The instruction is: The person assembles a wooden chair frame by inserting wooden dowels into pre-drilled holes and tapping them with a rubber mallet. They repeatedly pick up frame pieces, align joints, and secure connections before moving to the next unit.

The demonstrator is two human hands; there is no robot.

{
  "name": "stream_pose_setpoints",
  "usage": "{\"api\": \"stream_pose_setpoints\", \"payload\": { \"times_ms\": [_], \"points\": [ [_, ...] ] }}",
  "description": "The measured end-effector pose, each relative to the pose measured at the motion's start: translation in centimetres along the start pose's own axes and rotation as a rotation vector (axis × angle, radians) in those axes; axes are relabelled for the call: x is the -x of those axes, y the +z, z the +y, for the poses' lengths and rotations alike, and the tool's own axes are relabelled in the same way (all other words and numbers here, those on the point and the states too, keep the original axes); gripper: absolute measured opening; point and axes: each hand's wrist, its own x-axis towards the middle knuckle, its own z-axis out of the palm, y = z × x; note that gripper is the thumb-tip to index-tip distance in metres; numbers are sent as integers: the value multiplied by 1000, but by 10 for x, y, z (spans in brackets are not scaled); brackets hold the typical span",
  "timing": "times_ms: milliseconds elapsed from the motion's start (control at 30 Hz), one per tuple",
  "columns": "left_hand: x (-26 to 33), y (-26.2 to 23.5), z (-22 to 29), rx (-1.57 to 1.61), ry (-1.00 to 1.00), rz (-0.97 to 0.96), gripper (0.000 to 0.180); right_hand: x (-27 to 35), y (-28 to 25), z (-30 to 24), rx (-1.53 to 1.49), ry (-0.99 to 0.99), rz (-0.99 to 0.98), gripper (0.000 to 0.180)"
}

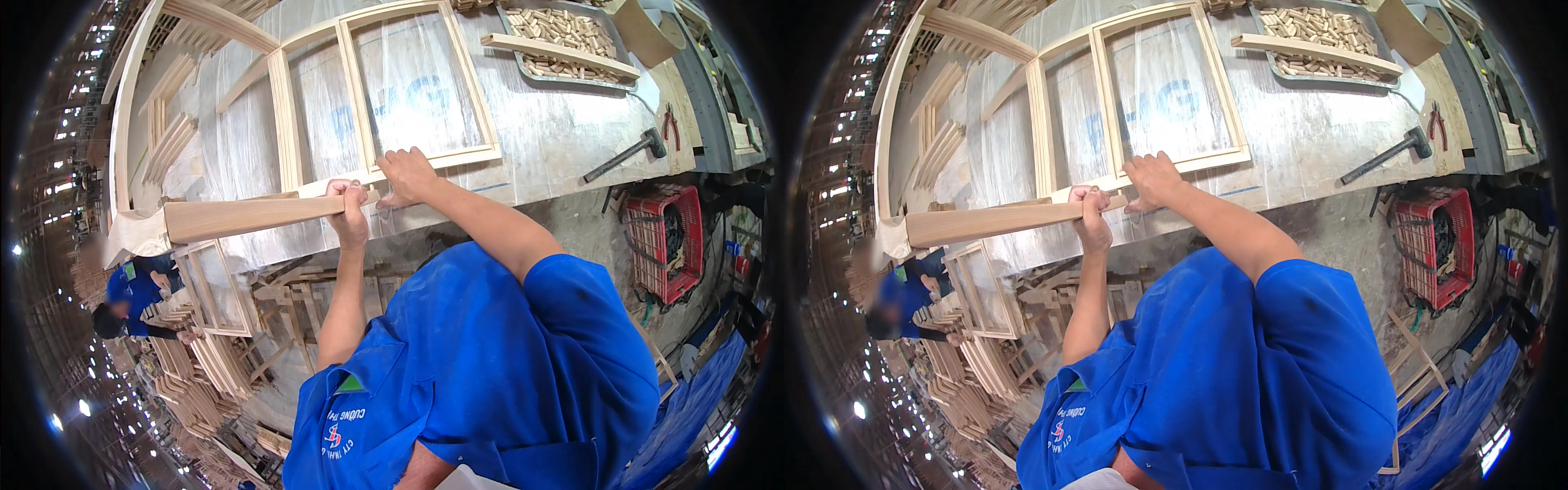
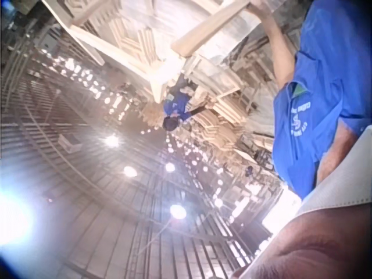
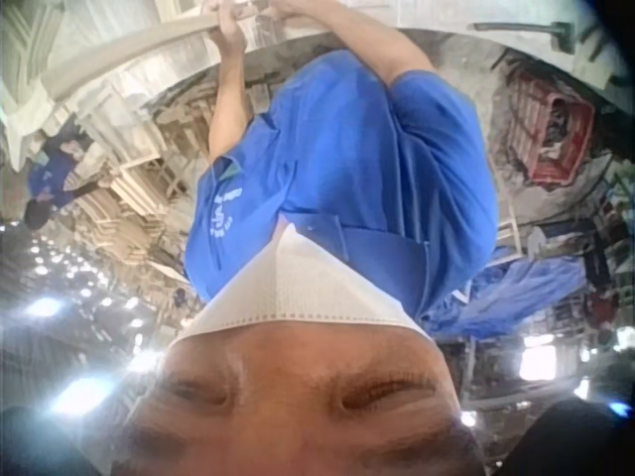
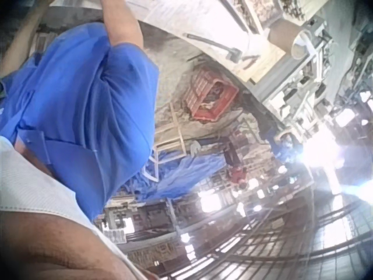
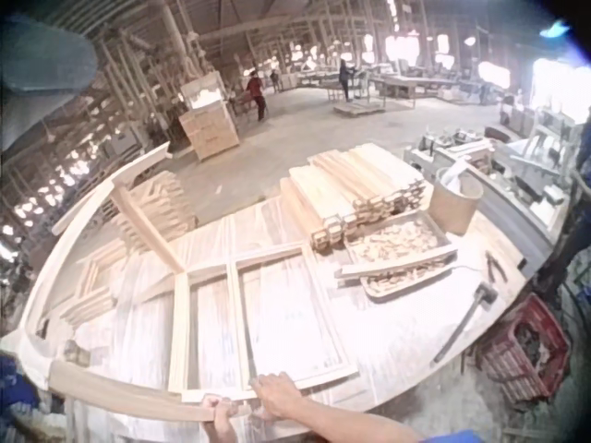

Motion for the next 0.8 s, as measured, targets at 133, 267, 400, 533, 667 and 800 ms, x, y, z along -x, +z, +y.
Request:
{"api": "stream_pose_setpoints", "payload": {
  "times_ms": [133,267,400,533,667,800],
  "points": [
    [1,2,-1,-9,-13,24,8,-5,-1,3,30,-25,-61,83],
    [0,-1,-4,-97,32,-2,6,-9,-5,-1,23,-5,-101,82],
    [-5,-5,-11,-123,108,-39,7,-12,-5,-3,46,7,-124,79],
    [-9,-3,-18,-98,157,-15,9,-13,0,0,56,-12,-88,74],
    [-10,5,-22,-83,240,59,9,-13,2,3,15,-31,-68,71],
    [-11,16,-26,-82,287,176,10,-14,8,5,-4,-23,-39,68]
  ]
}}
